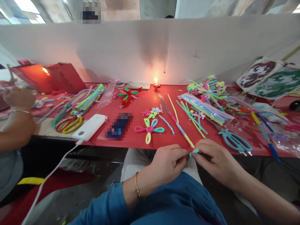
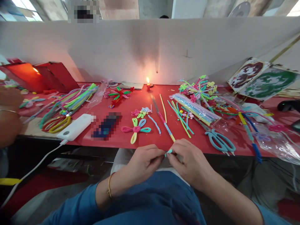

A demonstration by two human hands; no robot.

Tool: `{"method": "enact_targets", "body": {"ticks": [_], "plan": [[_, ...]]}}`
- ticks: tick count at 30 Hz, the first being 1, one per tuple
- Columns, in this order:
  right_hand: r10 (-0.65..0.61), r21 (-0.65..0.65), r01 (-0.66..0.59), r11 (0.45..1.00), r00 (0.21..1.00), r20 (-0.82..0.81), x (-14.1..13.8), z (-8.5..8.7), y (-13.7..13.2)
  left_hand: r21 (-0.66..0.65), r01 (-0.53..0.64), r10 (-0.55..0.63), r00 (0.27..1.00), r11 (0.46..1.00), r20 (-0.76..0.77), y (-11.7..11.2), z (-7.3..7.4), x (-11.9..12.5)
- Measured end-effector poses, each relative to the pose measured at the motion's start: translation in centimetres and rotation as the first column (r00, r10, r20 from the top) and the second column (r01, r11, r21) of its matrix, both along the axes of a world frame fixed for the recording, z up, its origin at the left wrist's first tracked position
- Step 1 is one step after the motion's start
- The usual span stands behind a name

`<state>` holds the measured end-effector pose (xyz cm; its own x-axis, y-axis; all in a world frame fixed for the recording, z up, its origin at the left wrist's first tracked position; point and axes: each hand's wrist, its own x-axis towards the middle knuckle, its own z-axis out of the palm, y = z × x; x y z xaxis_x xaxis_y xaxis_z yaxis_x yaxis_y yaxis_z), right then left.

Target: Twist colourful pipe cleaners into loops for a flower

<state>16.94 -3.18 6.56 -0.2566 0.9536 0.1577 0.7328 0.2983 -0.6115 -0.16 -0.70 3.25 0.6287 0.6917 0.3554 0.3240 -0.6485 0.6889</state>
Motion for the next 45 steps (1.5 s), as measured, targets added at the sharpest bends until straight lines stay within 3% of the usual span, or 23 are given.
{"method": "enact_targets", "body": {"ticks": [2,4,6,7,9,11,12,14,16,18,21,23,25,26,28,29,31,33,35,36,39,42,45], "plan": [[-0.130,-0.293,0.058,0.954,0.963,-0.234,-0.5,-0.8,-0.1,0.207,-0.003,0.020,0.996,0.978,-0.083,-0.1,-0.4,-0.1],[-0.257,-0.497,-0.016,0.868,0.841,-0.477,-0.8,-1.7,-0.2,0.303,0.013,0.014,0.996,0.953,-0.087,-0.1,-0.8,-0.1],[-0.313,-0.550,-0.083,0.831,0.747,-0.586,-0.6,-2.5,-0.3,0.246,0.009,-0.001,1.000,0.969,-0.030,-0.1,-1.0,-0.1],[-0.307,-0.531,-0.064,0.845,0.755,-0.579,-0.3,-2.7,-0.3,0.169,-0.004,0.003,1.000,0.986,0.007,0.0,-1.0,-0.1],[-0.231,-0.364,0.051,0.930,0.851,-0.472,0.5,-2.7,-0.2,-0.044,-0.026,0.029,0.997,0.999,0.067,0.1,-0.8,-0.2],[-0.098,-0.021,0.096,0.995,0.959,-0.265,1.4,-2.2,0.0,-0.263,-0.011,0.043,0.993,0.965,0.114,0.2,-0.4,-0.1],[-0.025,0.141,0.045,0.989,0.990,-0.141,1.7,-1.9,0.1,-0.357,0.013,0.039,0.990,0.934,0.138,0.3,-0.2,-0.1],[0.081,0.325,-0.104,0.940,0.993,0.083,2.1,-1.1,0.2,-0.497,0.074,0.024,0.982,0.865,0.188,0.3,0.1,0.0],[0.116,0.382,-0.192,0.904,0.970,0.213,2.0,-0.5,0.2,-0.564,0.119,0.016,0.973,0.817,0.229,0.2,0.4,0.1],[0.120,0.420,-0.230,0.878,0.955,0.270,1.8,0.0,0.2,-0.575,0.135,0.016,0.968,0.807,0.249,0.1,0.5,0.2],[0.154,0.429,-0.270,0.862,0.946,0.286,1.2,0.3,0.1,-0.482,0.116,-0.010,0.976,0.869,0.217,0.0,0.5,0.2],[0.152,0.339,-0.216,0.916,0.967,0.205,0.8,0.3,0.0,-0.292,0.071,-0.033,0.990,0.954,0.134,-0.1,0.3,0.1],[0.088,0.086,-0.087,0.992,0.996,-0.011,0.2,-0.1,-0.3,0.012,0.019,-0.020,0.999,1.000,0.036,-0.2,-0.1,0.1],[0.017,-0.090,-0.032,0.995,0.986,-0.166,-0.1,-0.4,-0.5,0.168,-0.002,0.001,1.000,0.986,0.006,-0.2,-0.3,0.1],[-0.170,-0.404,-0.040,0.914,0.866,-0.469,-0.6,-1.1,-0.8,0.382,-0.038,0.035,0.999,0.923,0.016,-0.3,-0.7,0.1],[-0.247,-0.495,-0.087,0.865,0.784,-0.569,-0.7,-1.4,-0.9,0.415,-0.058,0.044,0.998,0.908,0.043,-0.4,-0.9,0.1],[-0.310,-0.543,-0.128,0.830,0.703,-0.640,-0.6,-1.9,-1.0,0.327,-0.078,0.053,0.995,0.942,0.087,-0.4,-1.0,0.1],[-0.253,-0.462,-0.045,0.886,0.789,-0.560,0.0,-1.9,-0.9,0.104,-0.068,0.057,0.992,0.992,0.112,-0.4,-0.7,0.0],[-0.121,-0.213,0.043,0.976,0.921,-0.371,0.9,-1.5,-0.6,-0.147,-0.030,0.050,0.989,0.989,0.140,-0.3,-0.4,0.0],[-0.038,-0.053,0.025,0.998,0.966,-0.254,1.2,-1.2,-0.5,-0.255,-0.001,0.043,0.986,0.967,0.159,-0.2,-0.2,0.0],[0.164,0.252,-0.179,0.951,0.983,0.080,1.7,-0.2,-0.4,-0.445,0.094,0.000,0.978,0.891,0.207,-0.2,0.1,0.1],[0.170,0.341,-0.237,0.910,0.962,0.214,1.4,0.6,-0.5,-0.414,0.120,-0.038,0.979,0.902,0.202,-0.2,0.3,0.2],[0.114,0.291,-0.169,0.942,0.974,0.197,0.9,1.0,-0.5,-0.198,0.064,-0.046,0.994,0.978,0.095,-0.2,0.5,0.1]]}}
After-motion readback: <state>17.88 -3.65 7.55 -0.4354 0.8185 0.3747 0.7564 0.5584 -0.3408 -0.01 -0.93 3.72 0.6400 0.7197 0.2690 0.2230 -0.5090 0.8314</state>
